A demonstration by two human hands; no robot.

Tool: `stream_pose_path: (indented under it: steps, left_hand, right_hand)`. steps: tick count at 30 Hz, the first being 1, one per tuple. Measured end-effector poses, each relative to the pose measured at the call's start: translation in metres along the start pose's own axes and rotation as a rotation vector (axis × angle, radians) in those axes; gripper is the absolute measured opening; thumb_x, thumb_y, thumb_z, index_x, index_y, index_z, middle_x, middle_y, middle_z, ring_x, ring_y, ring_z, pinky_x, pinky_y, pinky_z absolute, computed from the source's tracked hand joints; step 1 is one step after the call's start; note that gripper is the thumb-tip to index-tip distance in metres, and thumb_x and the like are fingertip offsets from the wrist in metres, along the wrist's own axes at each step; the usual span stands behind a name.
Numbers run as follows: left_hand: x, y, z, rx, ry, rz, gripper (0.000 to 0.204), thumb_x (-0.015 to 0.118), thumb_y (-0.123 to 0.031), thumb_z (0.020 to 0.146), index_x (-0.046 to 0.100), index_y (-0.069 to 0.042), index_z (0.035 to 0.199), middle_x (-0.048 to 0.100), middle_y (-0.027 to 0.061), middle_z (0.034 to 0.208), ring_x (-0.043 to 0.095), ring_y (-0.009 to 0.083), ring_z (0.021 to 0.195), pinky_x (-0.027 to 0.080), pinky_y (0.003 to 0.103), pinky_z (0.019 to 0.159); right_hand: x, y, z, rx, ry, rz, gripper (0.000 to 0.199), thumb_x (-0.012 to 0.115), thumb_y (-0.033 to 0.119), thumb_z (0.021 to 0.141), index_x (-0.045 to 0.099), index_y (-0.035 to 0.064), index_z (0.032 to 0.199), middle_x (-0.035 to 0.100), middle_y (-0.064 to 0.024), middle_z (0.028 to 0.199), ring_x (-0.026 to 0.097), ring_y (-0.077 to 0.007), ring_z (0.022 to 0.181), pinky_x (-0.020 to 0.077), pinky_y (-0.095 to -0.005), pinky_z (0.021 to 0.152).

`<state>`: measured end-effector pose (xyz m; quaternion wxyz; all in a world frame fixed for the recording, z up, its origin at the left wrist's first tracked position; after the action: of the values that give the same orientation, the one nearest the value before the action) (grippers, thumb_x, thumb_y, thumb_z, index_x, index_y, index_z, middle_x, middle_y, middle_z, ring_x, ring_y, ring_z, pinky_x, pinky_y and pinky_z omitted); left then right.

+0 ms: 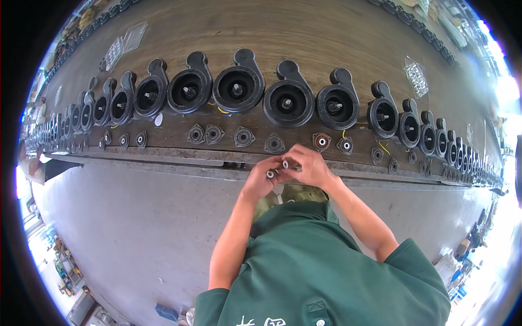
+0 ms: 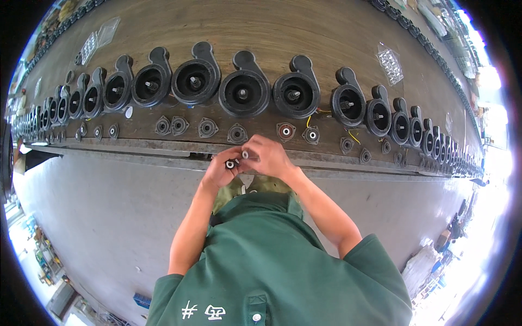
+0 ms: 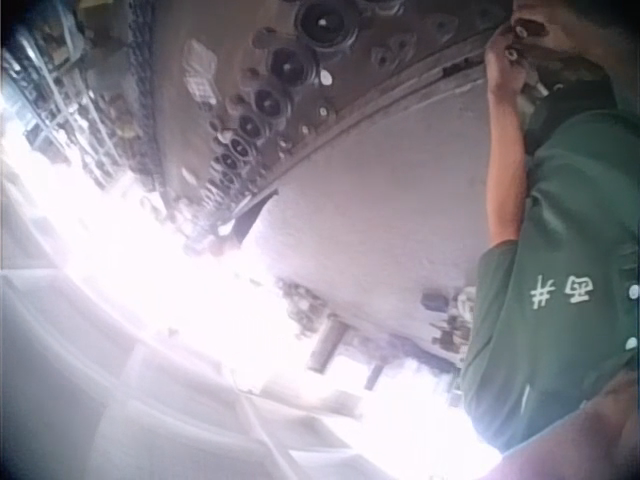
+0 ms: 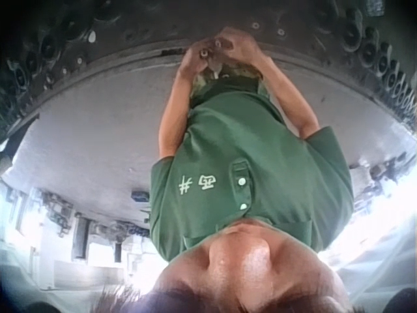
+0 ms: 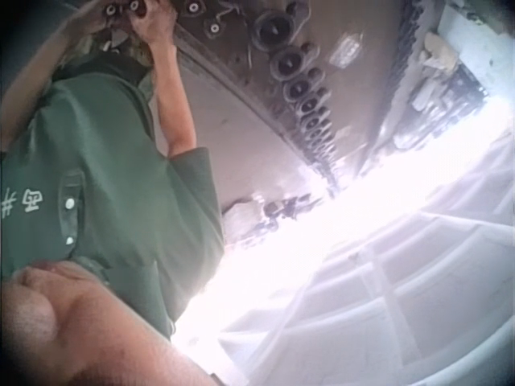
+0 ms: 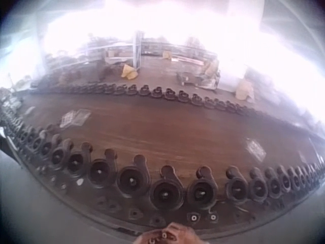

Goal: The person places washers and other small metal components into black mechanical housings arranged on a long industrial workbench, picks up a green cloth to wipe down the surface, and continues inserting small parts from plastic trays into the housings.

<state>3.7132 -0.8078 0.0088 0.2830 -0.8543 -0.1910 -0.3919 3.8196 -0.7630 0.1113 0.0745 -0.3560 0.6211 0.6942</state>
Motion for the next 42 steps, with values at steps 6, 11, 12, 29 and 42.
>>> stream_pose_path:
  steps: [6, 11, 12, 29, 42]
  left_hand:
    - [-0.066, -0.001, -0.013, 0.048, -0.236, -0.012, 0.03, 0.05, -0.016, 0.101, 0.065, 0.007, 0.115, 0.07, 0.0162, 0.101, 0.071, 0.0295, 0.087, 0.061, 0.042, 0.079]
    - [-0.088, -0.011, -0.031, 0.065, -0.204, -0.072, 0.034, 0.048, -0.021, 0.104, 0.063, 0.007, 0.118, 0.07, 0.0165, 0.101, 0.071, 0.031, 0.085, 0.06, 0.042, 0.074]
    - [-0.09, -0.014, -0.034, 0.068, -0.205, -0.082, 0.036, 0.047, -0.022, 0.105, 0.062, 0.007, 0.12, 0.069, 0.0169, 0.102, 0.071, 0.0314, 0.086, 0.06, 0.042, 0.075]
    - [-0.087, -0.052, -0.053, 0.005, -0.052, -0.101, 0.045, 0.042, -0.03, 0.109, 0.06, 0.008, 0.124, 0.069, 0.0217, 0.113, 0.071, 0.0361, 0.098, 0.06, 0.047, 0.085]
    - [-0.111, -0.086, -0.071, 0.089, -0.267, 0.167, 0.021, 0.069, -0.019, 0.098, 0.069, -0.002, 0.11, 0.074, 0.0087, 0.098, 0.067, 0.0146, 0.074, 0.052, 0.027, 0.062]
  right_hand:
    - [0.027, -0.045, 0.039, 0.143, -0.111, -0.22, 0.03, 0.079, 0.025, 0.081, 0.069, 0.0093, 0.105, 0.067, -0.0077, 0.1, 0.068, -0.0321, 0.093, 0.0562, -0.0432, 0.077]
    - [0.048, -0.047, 0.047, 0.16, -0.056, -0.379, 0.033, 0.079, 0.026, 0.081, 0.068, 0.0143, 0.11, 0.065, -0.0059, 0.102, 0.066, -0.0293, 0.102, 0.0556, -0.044, 0.081]
    - [0.048, -0.049, 0.046, 0.173, -0.066, -0.385, 0.029, 0.079, 0.025, 0.081, 0.069, 0.015, 0.107, 0.065, -0.0053, 0.102, 0.066, -0.0291, 0.103, 0.0556, -0.0444, 0.081]
    - [0.095, 0.071, 0.054, -0.047, 0.042, -0.109, 0.024, 0.078, 0.018, 0.078, 0.074, 0.0104, 0.101, 0.067, -0.005, 0.098, 0.069, -0.0286, 0.087, 0.0573, -0.0401, 0.074]
    - [0.11, 0.037, 0.064, 0.209, -0.007, 0.161, 0.022, 0.081, 0.015, 0.085, 0.073, -0.0012, 0.098, 0.071, -0.0097, 0.089, 0.07, -0.0181, 0.077, 0.0542, -0.0305, 0.068]
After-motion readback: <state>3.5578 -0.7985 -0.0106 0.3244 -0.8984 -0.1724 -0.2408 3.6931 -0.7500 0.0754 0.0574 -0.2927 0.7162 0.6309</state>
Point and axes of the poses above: each hand's wrist, its own z-axis towards the middle knuckle, its own x-axis out of the palm, y = z × x, the point moved 10 cm from there along z, towards the middle knuckle
